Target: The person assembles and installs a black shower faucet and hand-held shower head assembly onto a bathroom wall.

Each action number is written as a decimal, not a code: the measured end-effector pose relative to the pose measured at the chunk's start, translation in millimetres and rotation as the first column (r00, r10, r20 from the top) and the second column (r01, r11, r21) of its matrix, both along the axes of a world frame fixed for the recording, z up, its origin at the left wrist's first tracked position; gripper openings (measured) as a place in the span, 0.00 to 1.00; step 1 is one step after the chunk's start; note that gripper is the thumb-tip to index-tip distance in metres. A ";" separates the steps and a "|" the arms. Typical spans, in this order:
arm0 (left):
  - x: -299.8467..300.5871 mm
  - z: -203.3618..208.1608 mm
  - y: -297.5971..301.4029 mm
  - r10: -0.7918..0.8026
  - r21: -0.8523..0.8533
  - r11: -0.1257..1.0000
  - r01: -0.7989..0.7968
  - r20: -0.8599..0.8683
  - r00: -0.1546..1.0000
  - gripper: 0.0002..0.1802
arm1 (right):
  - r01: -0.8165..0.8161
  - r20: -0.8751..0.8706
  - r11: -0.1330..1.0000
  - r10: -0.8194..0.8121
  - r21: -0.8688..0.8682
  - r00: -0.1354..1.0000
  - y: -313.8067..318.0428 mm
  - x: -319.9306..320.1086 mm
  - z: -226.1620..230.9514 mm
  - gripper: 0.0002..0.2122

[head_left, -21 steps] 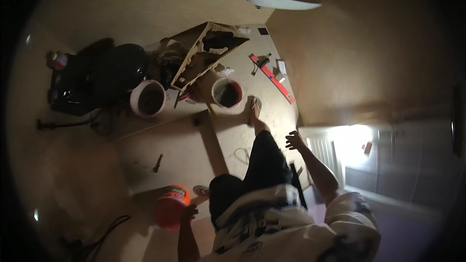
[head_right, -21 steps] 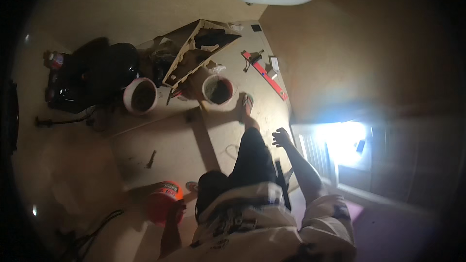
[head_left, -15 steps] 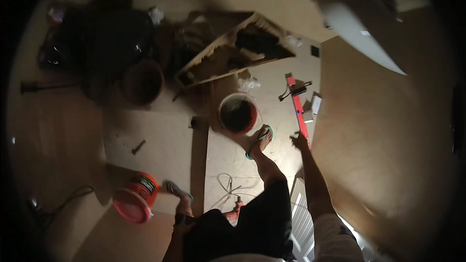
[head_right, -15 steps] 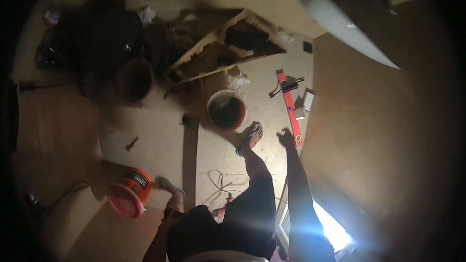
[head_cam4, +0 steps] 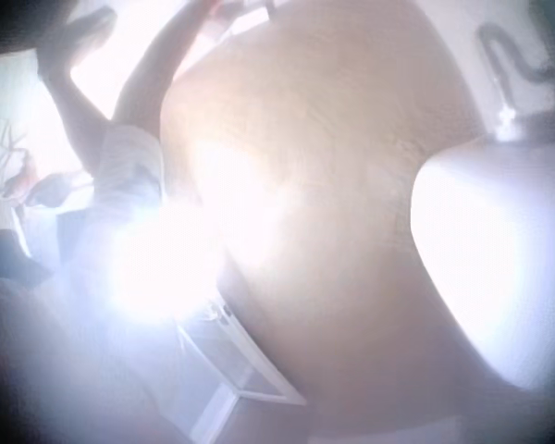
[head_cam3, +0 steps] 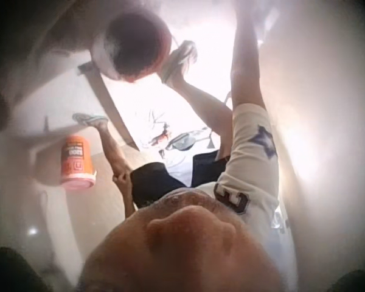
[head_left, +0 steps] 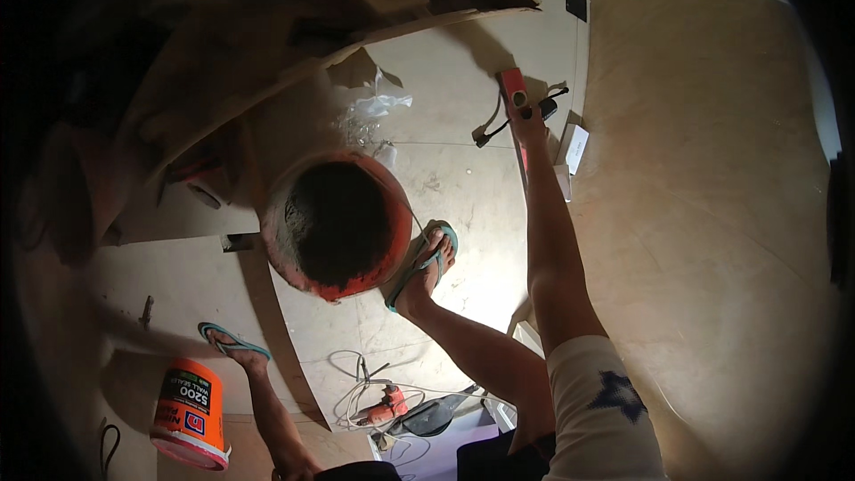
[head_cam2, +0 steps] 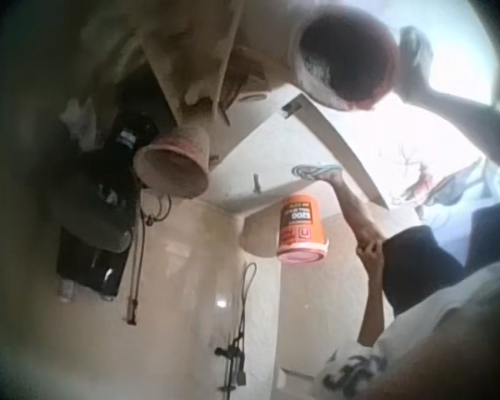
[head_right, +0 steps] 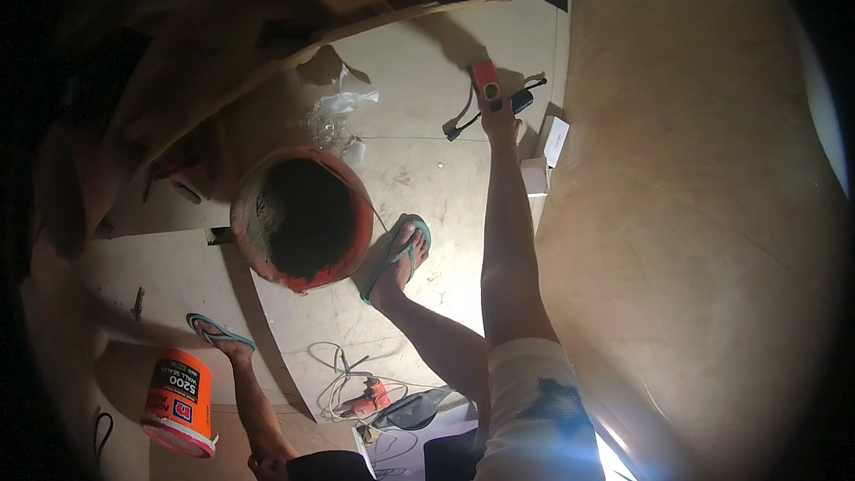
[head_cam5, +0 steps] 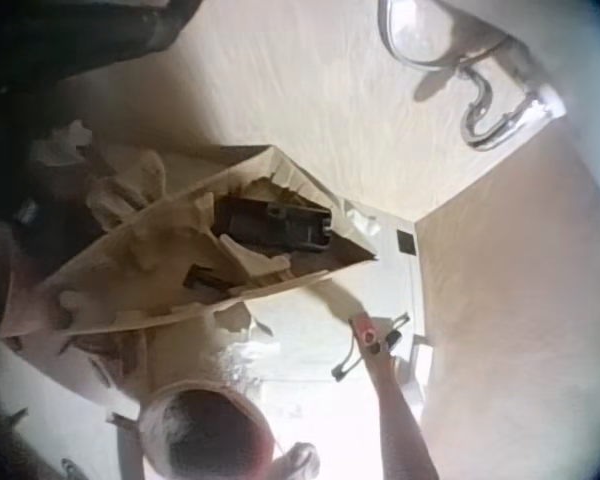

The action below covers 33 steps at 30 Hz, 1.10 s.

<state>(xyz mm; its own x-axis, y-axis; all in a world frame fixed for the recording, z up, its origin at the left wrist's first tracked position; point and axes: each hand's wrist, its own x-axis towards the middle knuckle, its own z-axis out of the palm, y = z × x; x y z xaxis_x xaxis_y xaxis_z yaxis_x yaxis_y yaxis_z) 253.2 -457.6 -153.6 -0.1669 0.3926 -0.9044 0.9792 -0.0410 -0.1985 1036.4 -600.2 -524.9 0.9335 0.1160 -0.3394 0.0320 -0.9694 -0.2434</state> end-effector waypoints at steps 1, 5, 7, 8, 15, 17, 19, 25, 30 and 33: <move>14.0 7.3 6.4 0.002 -0.008 1.000 -0.002 0.007 1.000 0.27 | 0.000 -0.090 0.999 0.003 0.038 0.996 -8.2 13.4 2.2 0.25; 61.1 30.1 28.6 0.098 -0.080 0.993 -0.086 0.163 0.982 0.24 | 0.002 0.175 0.997 -0.016 0.083 0.984 -9.6 7.0 21.3 0.15; 85.8 24.9 35.4 0.133 -0.136 0.986 -0.099 0.267 0.954 0.23 | 0.049 0.316 0.992 -0.083 0.116 0.945 -34.7 14.6 65.6 0.14; 74.3 15.8 31.0 0.187 -0.133 0.979 -0.154 0.292 0.938 0.23 | 0.004 0.351 0.982 -0.071 0.187 0.934 -10.0 -4.6 75.3 0.13; 276.4 -39.0 84.7 0.484 -0.327 0.854 -0.405 0.785 0.386 0.11 | -0.168 0.341 0.962 0.086 0.217 0.936 48.4 -157.5 364.8 0.06; 336.1 -19.4 101.6 0.669 -0.600 0.707 -0.374 0.739 0.080 0.21 | -0.421 0.329 0.904 0.375 0.080 0.867 66.1 -224.4 423.4 0.06; 364.2 -11.1 122.1 0.856 -0.764 0.496 -0.412 0.509 0.088 0.37 | -0.662 0.385 0.747 0.592 0.067 0.708 98.0 -289.6 467.8 0.07; 312.3 14.7 193.3 0.999 -0.908 -0.031 -0.418 -0.019 -0.033 0.41 | -0.455 -0.536 0.694 0.720 0.559 0.440 181.3 -441.1 527.4 0.17; 181.9 12.0 186.5 0.993 -0.824 -0.114 -0.555 -0.070 -0.100 0.24 | -0.530 -0.585 0.631 0.761 0.566 0.281 217.4 -318.0 362.8 0.17; 136.8 17.5 173.5 0.998 -0.760 -0.068 -0.647 -0.059 -0.036 0.26 | -0.716 -0.024 0.663 0.737 0.218 0.676 336.8 -221.6 210.3 0.14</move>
<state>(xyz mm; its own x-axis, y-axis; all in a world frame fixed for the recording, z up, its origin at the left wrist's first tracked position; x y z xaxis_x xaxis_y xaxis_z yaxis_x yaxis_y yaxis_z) 389.9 -284.1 -136.2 0.4412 -0.2032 -0.8741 0.1426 0.9775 -0.1553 814.8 -263.4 -314.6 0.4879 0.8090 -0.3279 0.6724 -0.5879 -0.4498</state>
